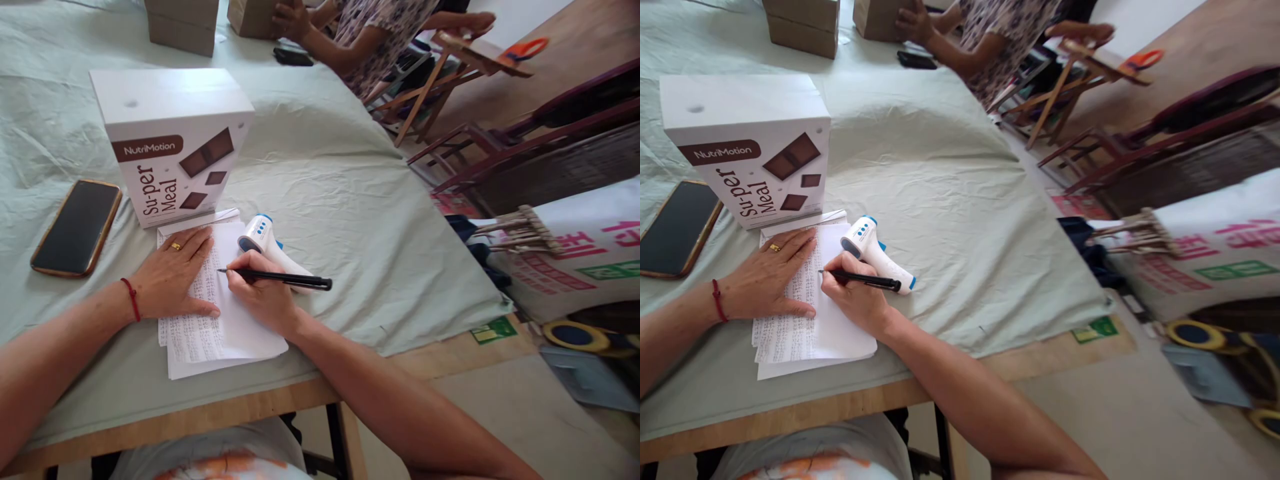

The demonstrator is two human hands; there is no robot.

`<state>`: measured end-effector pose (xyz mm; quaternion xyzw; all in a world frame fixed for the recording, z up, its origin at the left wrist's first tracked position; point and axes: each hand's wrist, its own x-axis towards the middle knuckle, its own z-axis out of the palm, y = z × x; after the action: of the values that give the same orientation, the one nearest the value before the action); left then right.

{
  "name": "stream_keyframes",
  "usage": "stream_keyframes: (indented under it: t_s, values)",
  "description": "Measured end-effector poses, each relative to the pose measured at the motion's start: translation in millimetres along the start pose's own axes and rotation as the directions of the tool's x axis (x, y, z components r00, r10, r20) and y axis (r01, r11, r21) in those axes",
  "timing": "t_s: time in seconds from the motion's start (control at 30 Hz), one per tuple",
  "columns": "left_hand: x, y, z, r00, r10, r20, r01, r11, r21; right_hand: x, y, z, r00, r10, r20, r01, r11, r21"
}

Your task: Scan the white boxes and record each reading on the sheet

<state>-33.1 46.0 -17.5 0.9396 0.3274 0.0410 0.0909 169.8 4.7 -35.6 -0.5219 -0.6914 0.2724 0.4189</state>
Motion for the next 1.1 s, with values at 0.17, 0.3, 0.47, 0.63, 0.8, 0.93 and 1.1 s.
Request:
stream_keyframes:
  t_s: [0.17,0.3,0.47,0.63,0.8,0.93,1.1]
  values:
    - [-0.5,-0.8,0.5,1.0,0.001,-0.007,-0.001,1.0,0.008,-0.1,1.2,-1.0,1.0,-0.021,0.014,0.021,1.0,-0.008]
    - [-0.6,-0.9,0.6,1.0,0.006,-0.016,-0.006,1.0,0.011,-0.3,0.8,-0.3,1.0,-0.011,-0.008,0.011,1.0,0.001]
    - [0.2,0.2,-0.4,1.0,-0.009,0.002,0.009,1.0,0.016,-0.2,-0.7,0.9,0.999,0.001,-0.053,-0.001,1.0,0.007]
    - [-0.1,-0.4,0.3,1.0,-0.005,-0.019,0.005,1.0,0.003,-0.2,0.6,0.0,0.999,-0.018,-0.047,0.018,1.0,0.0]
    - [-0.6,-1.1,0.8,1.0,0.004,-0.023,-0.004,1.0,-0.022,-0.3,1.5,-0.4,0.999,0.006,-0.053,-0.007,1.0,-0.005]
    - [-0.2,-0.4,-0.1,1.0,0.001,-0.023,-0.001,1.0,-0.013,0.4,0.7,-0.7,0.998,-0.032,-0.053,0.03,0.999,-0.027]
    - [0.1,-0.5,-1.2,1.0,-0.008,0.001,0.008,1.0,0.013,0.2,0.2,-1.6,0.999,-0.026,-0.035,0.025,0.999,-0.033]
